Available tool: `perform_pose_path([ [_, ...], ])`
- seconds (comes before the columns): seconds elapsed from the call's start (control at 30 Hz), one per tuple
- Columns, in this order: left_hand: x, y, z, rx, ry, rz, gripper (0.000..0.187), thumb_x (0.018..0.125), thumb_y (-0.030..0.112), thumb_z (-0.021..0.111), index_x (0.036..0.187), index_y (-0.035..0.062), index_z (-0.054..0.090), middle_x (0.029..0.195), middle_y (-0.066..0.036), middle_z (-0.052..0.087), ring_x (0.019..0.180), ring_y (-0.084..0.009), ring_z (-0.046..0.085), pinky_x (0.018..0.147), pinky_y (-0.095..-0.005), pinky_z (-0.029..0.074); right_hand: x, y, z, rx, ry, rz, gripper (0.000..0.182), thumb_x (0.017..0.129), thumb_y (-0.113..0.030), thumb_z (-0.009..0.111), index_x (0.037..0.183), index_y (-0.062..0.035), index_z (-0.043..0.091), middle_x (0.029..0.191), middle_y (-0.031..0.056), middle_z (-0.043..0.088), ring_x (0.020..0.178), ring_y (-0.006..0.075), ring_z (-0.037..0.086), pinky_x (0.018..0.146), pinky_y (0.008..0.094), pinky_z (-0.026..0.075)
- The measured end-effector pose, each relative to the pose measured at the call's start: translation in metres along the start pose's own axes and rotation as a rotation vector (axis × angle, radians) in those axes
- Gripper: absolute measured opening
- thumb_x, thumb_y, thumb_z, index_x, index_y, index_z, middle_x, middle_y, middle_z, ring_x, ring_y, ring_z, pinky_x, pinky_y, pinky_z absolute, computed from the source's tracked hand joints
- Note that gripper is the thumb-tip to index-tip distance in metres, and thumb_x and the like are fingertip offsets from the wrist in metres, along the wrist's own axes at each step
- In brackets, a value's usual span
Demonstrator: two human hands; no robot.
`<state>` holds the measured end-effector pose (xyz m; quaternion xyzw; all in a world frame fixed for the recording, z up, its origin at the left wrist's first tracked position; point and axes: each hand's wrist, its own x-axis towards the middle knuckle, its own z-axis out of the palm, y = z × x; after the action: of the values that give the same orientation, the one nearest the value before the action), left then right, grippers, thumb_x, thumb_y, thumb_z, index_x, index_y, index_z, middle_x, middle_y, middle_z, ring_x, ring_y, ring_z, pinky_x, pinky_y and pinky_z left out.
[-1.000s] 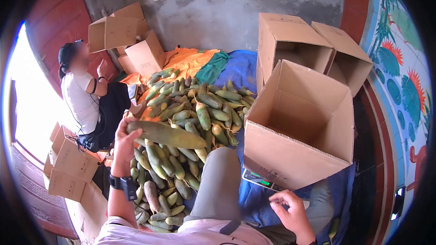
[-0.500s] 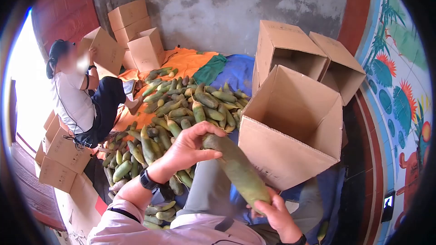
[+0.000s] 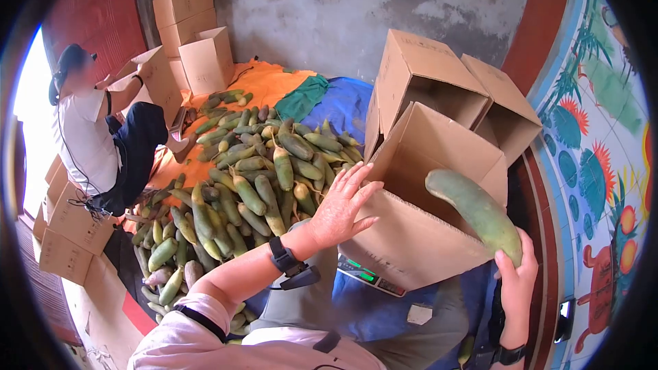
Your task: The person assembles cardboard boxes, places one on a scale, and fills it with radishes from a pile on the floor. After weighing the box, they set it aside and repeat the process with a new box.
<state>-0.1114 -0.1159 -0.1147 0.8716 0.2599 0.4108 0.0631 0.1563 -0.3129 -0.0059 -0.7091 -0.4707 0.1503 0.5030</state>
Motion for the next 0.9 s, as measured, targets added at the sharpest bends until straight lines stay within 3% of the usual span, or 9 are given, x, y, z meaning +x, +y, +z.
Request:
perform_pose_path([
  [0.07, -0.002, -0.006, 0.009, -0.027, 0.039, 0.011, 0.059, 0.075, 0.026, 0.072, 0.125, 0.0073, 0.047, 0.138, -0.021, 0.034, 0.13, -0.0397, 0.031, 0.108, -0.0509, 0.027, 0.019, -0.006, 0.004, -0.254, -0.027, -0.036, 0.051, 0.078, -0.012, 0.063, 0.125, -0.0003, 0.048, 0.091, 0.0059, 0.059, 0.07, 0.0129, 0.055, 0.058, 0.026, 0.045],
  [0.1, -0.004, -0.007, 0.012, -0.047, 0.072, 0.026, 0.057, 0.073, 0.025, 0.073, 0.122, 0.0073, 0.048, 0.135, -0.02, 0.036, 0.128, -0.0394, 0.034, 0.107, -0.051, 0.028, 0.036, 0.01, 0.005, -0.441, -0.037, -0.334, 0.052, 0.076, -0.012, 0.065, 0.123, -0.0003, 0.049, 0.096, 0.0122, 0.062, 0.079, 0.0224, 0.061, 0.07, 0.0336, 0.049],
  [0.23, -0.004, -0.006, 0.014, -0.01, 0.085, 0.042, 0.056, 0.071, 0.023, 0.074, 0.119, 0.0064, 0.05, 0.132, -0.021, 0.04, 0.126, -0.0393, 0.037, 0.105, -0.0503, 0.031, 0.068, 0.001, 0.028, -0.795, -0.216, -0.248, 0.05, 0.073, -0.019, 0.07, 0.117, -0.0027, 0.055, 0.098, 0.0215, 0.063, 0.089, 0.036, 0.062, 0.079, 0.0394, 0.048],
  [0.37, -0.006, -0.004, 0.016, -0.053, 0.085, 0.02, 0.056, 0.073, 0.022, 0.072, 0.121, 0.007, 0.049, 0.136, -0.021, 0.037, 0.127, -0.0399, 0.036, 0.104, -0.0503, 0.033, 0.097, 0.001, 0.059, -1.093, -0.486, -0.122, 0.049, 0.073, -0.034, 0.069, 0.111, -0.0063, 0.06, 0.097, 0.02, 0.065, 0.093, 0.0366, 0.061, 0.082, 0.0437, 0.048],
  [0.5, -0.011, -0.004, 0.017, -0.035, 0.091, 0.03, 0.061, 0.074, 0.022, 0.071, 0.128, 0.0088, 0.046, 0.141, -0.02, 0.033, 0.131, -0.0395, 0.033, 0.104, -0.0501, 0.032, 0.122, 0.032, 0.079, -1.239, -0.805, -0.009, 0.04, 0.078, -0.038, 0.066, 0.107, -0.0109, 0.063, 0.1, 0.018, 0.065, 0.095, 0.0362, 0.061, 0.082, 0.043, 0.048],
  [0.63, -0.013, -0.008, 0.021, -0.029, 0.116, 0.048, 0.062, 0.073, 0.02, 0.07, 0.13, 0.0104, 0.046, 0.143, -0.02, 0.032, 0.13, -0.0376, 0.035, 0.103, -0.0503, 0.034, 0.137, 0.06, 0.082, -1.228, -1.02, 0.042, 0.031, 0.081, -0.024, 0.061, 0.108, -0.009, 0.064, 0.105, 0.019, 0.064, 0.094, 0.034, 0.062, 0.08, 0.039, 0.049],
  [0.77, -0.01, -0.007, 0.027, -0.06, 0.148, 0.034, 0.061, 0.073, 0.019, 0.07, 0.129, 0.0106, 0.047, 0.142, -0.019, 0.033, 0.129, -0.0377, 0.036, 0.102, -0.0504, 0.035, 0.14, 0.071, 0.08, -1.079, -1.102, 0.154, 0.036, 0.085, -0.031, 0.057, 0.11, -0.0058, 0.062, 0.106, 0.0181, 0.065, 0.097, 0.0334, 0.062, 0.083, 0.0399, 0.048],
  [0.83, -0.009, -0.007, 0.03, -0.071, 0.183, 0.048, 0.057, 0.074, 0.017, 0.068, 0.127, 0.0106, 0.049, 0.14, -0.019, 0.035, 0.127, -0.038, 0.038, 0.102, -0.0507, 0.035, 0.136, 0.075, 0.082, -0.784, -1.007, 0.592, 0.035, 0.087, -0.029, 0.054, 0.114, -0.0071, 0.061, 0.108, 0.0136, 0.066, 0.095, 0.0277, 0.063, 0.083, 0.0381, 0.048],
  [0.9, -0.009, -0.007, 0.033, -0.07, 0.187, 0.048, 0.054, 0.075, 0.016, 0.067, 0.127, 0.0104, 0.05, 0.139, -0.02, 0.036, 0.127, -0.0385, 0.039, 0.101, -0.0508, 0.036, 0.136, 0.103, 0.075, -0.704, -0.961, 0.734, 0.035, 0.088, -0.028, 0.053, 0.114, -0.0069, 0.062, 0.105, 0.0125, 0.067, 0.093, 0.026, 0.063, 0.082, 0.0373, 0.048],
])
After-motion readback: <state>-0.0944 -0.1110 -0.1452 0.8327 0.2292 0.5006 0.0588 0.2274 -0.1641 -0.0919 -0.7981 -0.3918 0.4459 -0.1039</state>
